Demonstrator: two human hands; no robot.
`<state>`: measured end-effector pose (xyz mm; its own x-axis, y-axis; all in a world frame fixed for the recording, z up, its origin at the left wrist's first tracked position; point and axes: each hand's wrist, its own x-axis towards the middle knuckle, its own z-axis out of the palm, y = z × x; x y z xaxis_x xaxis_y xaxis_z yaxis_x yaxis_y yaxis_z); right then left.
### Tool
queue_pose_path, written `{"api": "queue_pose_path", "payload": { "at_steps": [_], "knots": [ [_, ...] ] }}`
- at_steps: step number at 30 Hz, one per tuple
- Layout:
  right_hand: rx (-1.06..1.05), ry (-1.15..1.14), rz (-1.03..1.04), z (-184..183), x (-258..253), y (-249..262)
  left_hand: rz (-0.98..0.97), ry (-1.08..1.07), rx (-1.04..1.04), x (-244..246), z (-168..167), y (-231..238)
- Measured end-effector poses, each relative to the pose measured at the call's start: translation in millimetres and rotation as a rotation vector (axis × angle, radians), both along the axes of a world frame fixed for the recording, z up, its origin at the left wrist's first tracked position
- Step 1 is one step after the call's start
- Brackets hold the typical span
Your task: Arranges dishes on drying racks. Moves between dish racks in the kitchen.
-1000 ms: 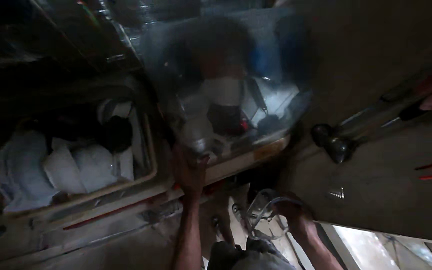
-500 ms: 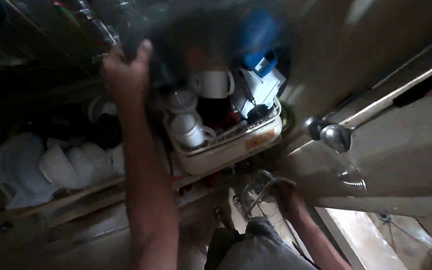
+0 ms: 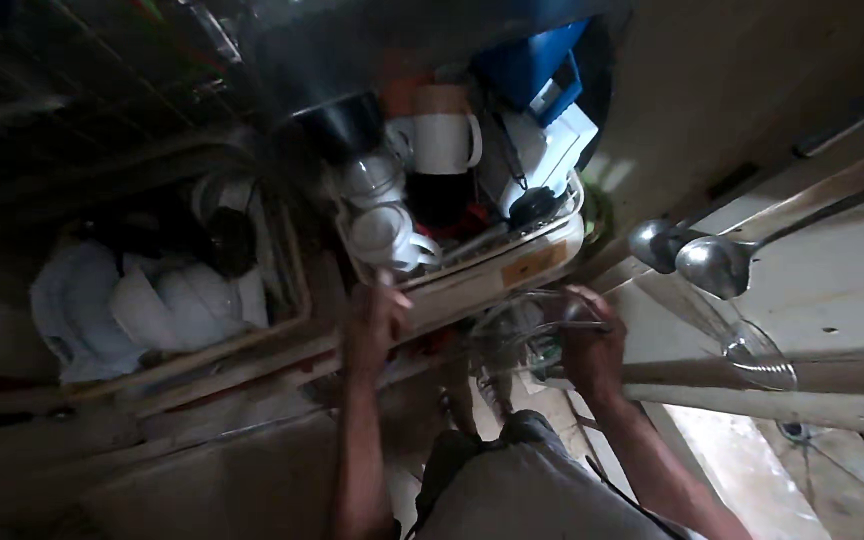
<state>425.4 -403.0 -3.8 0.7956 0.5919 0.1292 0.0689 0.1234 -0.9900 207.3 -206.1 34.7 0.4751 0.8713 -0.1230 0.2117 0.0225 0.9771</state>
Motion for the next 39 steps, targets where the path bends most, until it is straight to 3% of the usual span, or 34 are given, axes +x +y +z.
{"api": "queue_pose_path", "payload": {
  "at_steps": [2,6,8,12,16,18,21,23,28,34,39],
  "knots": [
    [0.058,-0.113,0.021,9,2,10,-0.231,-0.009,-0.367,11,-32,-39],
    [0.17,-0.353,0.253,24,0,29,-0.2,-0.407,-0.797,19,-45,-84],
    [0.197,-0.449,0.388,26,-1,34,-0.174,-0.524,-0.894,15,-47,-84],
    [0.194,-0.589,0.572,23,-4,29,-0.23,-0.496,-0.925,7,-40,-76],
    [0.159,-0.689,0.595,20,-11,21,-0.152,-0.702,-0.988,6,-35,-78],
    [0.084,-0.645,0.557,17,-12,20,-0.07,-0.721,-0.856,3,-49,-79],
    [-0.09,-0.495,0.503,12,-9,17,0.06,-0.749,-0.727,1,-43,-74],
    [-0.186,-0.28,0.478,7,-2,13,-0.038,-0.776,-0.568,2,-40,-56],
    [-0.023,0.163,0.524,12,23,25,-0.341,-0.548,-0.117,24,4,15],
    [-0.144,-0.185,0.424,42,55,100,-0.482,-0.308,0.281,93,54,90],
    [-0.094,-0.162,0.392,38,72,132,-0.555,-0.243,0.453,119,46,123]
  ]
}}
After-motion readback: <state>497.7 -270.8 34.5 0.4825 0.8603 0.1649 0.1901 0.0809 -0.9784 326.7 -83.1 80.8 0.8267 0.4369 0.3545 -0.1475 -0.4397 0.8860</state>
